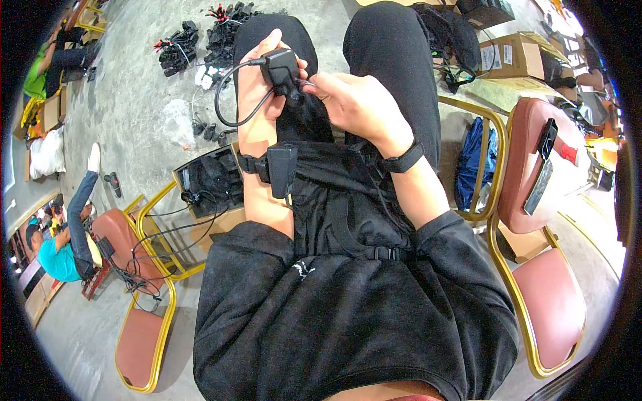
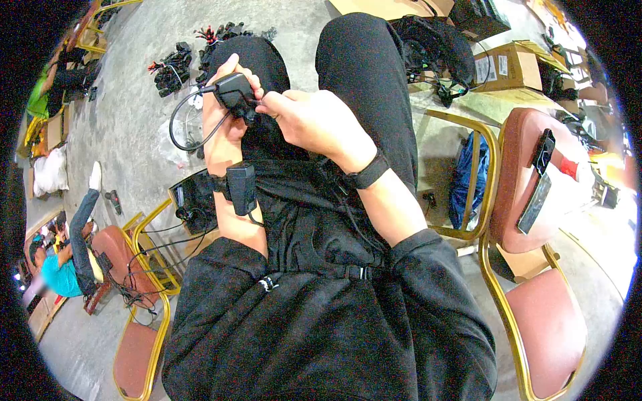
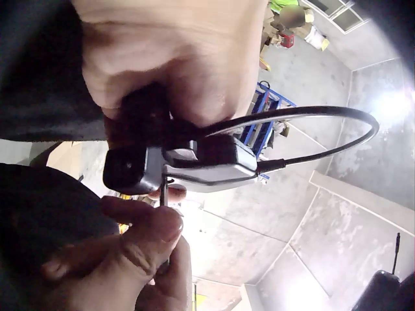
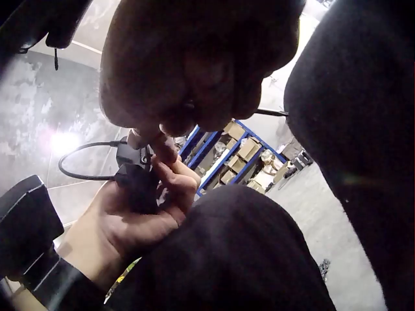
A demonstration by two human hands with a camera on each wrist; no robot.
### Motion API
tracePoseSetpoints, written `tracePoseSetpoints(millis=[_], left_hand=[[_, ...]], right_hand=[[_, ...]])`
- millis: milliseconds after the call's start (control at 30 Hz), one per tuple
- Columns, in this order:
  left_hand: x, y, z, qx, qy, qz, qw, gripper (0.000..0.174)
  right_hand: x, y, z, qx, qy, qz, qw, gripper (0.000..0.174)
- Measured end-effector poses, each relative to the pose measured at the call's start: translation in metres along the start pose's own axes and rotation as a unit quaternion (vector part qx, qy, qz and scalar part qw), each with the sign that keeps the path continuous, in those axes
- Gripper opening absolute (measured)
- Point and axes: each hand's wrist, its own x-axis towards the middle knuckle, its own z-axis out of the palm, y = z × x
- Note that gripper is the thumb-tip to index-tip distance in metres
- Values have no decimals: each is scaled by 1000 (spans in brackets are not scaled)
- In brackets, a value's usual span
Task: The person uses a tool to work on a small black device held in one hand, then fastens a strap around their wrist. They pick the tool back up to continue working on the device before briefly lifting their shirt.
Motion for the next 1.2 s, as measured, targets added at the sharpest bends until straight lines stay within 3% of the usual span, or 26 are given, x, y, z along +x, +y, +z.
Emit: tracePoseSetpoints(millis=[133,233,300,400,500,633,700,1000,1033,1100,1133,1167,1200], left_hand=[[-1,-4,-1,-7,-4,15,1000,31],[-3,-6,-1,5,-22,64,998,31],[-2,-10,-2,-19,-11,94,995,29],[-3,-10,-2,-44,-8,88,995,27],[-3,-6,2,-43,12,52,998,26],[-4,-9,0,-56,5,65,996,26],[-6,-9,4,-59,1,100,993,27],[-1,-11,3,-100,-9,132,986,28],[0,-12,1,-100,-9,132,986,28],[4,-12,-2,-128,-34,125,983,27],[3,-11,-1,-128,-34,125,983,27],[0,-12,1,-119,-22,127,985,27],[-3,-10,5,-109,-10,128,986,27]], right_hand=[[1,-4,-3,-18,1,-7,1000,11],[3,-6,-1,54,4,11,998,18],[5,-12,-6,210,-51,168,962,24],[6,-17,-13,293,-74,220,927,30],[6,-15,-12,294,-79,222,926,32],[4,-10,-8,346,-84,237,904,34],[6,-13,-11,431,-116,307,841,37],[7,-10,-23,568,-148,350,730,41],[7,-8,-20,568,-149,350,729,41],[6,-3,-11,508,-88,306,801,36],[5,-5,-10,508,-88,306,801,36],[4,-8,-8,369,-41,217,903,32],[3,-11,-8,215,8,120,969,28]])
